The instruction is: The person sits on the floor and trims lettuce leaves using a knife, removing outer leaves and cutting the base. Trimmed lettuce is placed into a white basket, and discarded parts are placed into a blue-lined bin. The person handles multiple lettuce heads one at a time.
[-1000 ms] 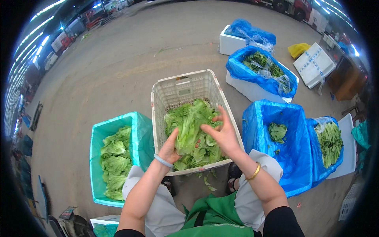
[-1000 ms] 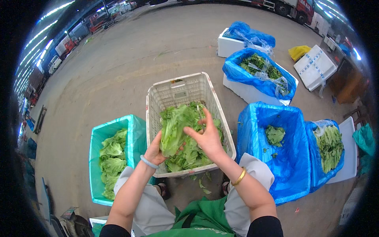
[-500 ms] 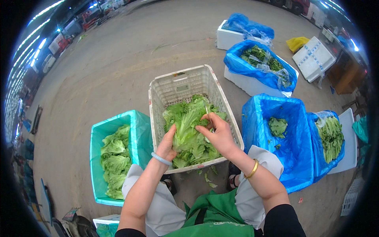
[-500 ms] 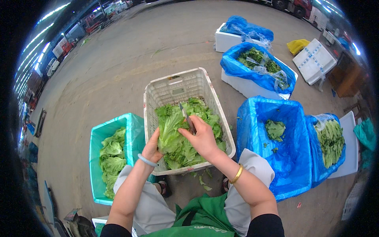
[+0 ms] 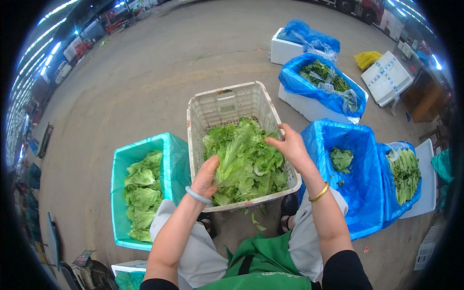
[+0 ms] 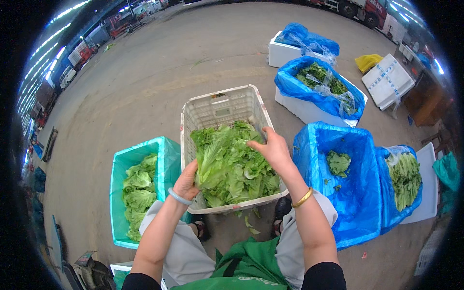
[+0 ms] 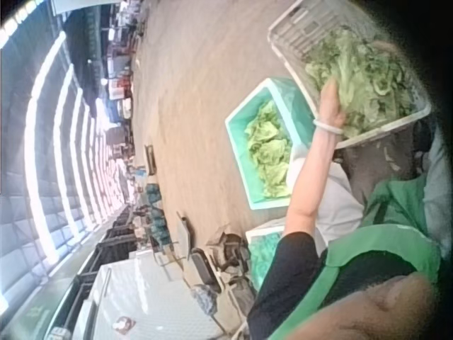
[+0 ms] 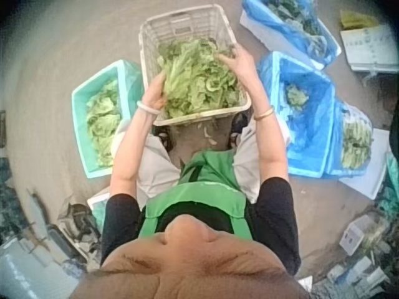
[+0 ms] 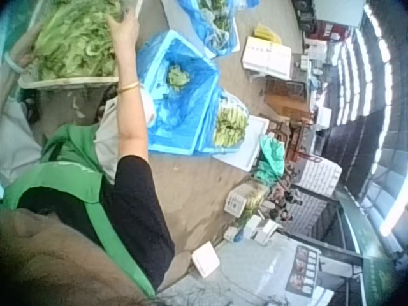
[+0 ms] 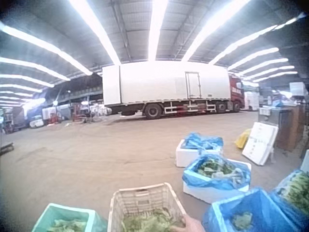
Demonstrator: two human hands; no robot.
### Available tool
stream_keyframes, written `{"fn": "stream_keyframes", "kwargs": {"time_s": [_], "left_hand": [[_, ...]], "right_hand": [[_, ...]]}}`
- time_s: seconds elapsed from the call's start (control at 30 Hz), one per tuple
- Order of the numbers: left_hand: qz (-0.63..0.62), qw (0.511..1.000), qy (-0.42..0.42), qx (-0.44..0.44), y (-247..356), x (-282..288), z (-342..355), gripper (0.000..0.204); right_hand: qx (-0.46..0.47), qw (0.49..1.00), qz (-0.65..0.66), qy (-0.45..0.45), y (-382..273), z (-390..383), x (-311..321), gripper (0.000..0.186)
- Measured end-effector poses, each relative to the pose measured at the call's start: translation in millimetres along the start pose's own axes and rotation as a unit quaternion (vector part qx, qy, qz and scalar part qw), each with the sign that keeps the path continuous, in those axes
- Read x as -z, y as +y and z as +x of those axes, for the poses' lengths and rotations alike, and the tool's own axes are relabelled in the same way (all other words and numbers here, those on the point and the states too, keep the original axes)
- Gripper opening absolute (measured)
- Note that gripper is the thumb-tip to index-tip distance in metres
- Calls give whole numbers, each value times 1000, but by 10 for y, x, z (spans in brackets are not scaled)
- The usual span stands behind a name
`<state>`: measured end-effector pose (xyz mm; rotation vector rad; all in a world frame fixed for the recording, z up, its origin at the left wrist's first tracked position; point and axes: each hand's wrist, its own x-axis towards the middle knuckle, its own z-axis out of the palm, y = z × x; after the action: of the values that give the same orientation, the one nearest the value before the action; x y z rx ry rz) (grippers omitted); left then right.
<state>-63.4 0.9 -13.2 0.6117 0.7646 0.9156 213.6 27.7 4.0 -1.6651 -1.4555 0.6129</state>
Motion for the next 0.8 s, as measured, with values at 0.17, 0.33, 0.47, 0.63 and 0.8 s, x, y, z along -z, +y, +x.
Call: {"fn": "stream_keyframes", "kwargs": {"time_s": [0.17, 0.33, 0.47, 0.63, 0.8], "left_hand": [[47, 999, 5, 2, 30, -33, -59, 35], [51, 999, 12, 8, -41, 11, 75, 38], [62, 997, 46, -17, -41, 66, 126, 43], [137, 985, 85, -60, -68, -19, 128, 52], [165, 975, 108, -103, -77, -70, 109, 59]], "right_hand": [[-29, 954, 261, -145, -469, -290, -1, 61], [9, 958, 276, -72, -366, -303, -181, 49], [-77, 902, 383, -185, -481, -364, -2, 48], [-135, 883, 373, -253, -471, -371, -67, 48], [-117, 902, 329, -254, -539, -424, -212, 49]]}}
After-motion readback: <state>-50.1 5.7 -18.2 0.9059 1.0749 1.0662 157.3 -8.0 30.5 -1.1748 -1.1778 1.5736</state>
